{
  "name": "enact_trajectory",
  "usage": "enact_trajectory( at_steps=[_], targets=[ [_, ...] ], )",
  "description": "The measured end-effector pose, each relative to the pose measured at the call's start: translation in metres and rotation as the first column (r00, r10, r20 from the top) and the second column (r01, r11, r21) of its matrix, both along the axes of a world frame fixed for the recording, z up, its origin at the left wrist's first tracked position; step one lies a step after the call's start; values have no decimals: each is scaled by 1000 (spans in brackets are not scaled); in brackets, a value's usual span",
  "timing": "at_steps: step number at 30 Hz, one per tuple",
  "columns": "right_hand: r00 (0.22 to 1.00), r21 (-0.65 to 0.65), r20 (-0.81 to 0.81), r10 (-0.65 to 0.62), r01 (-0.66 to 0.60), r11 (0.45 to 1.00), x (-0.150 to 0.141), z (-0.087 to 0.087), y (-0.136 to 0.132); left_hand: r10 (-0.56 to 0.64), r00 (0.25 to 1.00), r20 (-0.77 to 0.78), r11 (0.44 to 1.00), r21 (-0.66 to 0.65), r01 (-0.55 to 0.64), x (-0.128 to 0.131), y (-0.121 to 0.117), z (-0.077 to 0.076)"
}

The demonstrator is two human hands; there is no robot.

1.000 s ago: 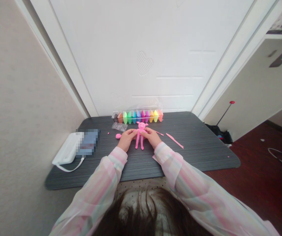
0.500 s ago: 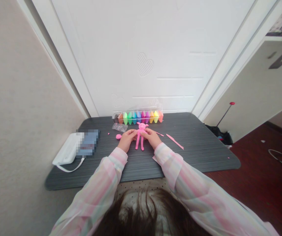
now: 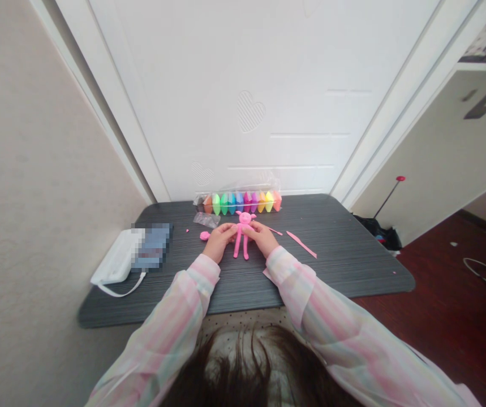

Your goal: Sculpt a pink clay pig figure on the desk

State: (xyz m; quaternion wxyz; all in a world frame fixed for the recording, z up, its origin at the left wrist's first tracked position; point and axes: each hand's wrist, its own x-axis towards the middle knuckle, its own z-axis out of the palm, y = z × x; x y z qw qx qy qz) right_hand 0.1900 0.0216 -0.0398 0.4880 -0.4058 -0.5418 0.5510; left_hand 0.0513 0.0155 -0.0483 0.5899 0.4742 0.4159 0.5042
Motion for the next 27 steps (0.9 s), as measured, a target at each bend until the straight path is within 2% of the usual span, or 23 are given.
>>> enact_trajectory(
  at_steps=[9, 17, 27],
  targets=[
    [1000, -1, -21, -1, 1, 1000, 0, -1, 1, 8, 998, 64, 1000, 27, -10, 2, -3, 6],
    [997, -23, -74, 30, -32, 999, 1, -7, 5, 48, 988, 150, 998, -33, -44, 3, -5, 10],
    [984, -82, -174, 22, -36, 996, 2, -7, 5, 26, 973, 228, 996, -83, -7, 7, -11, 17]
  ],
)
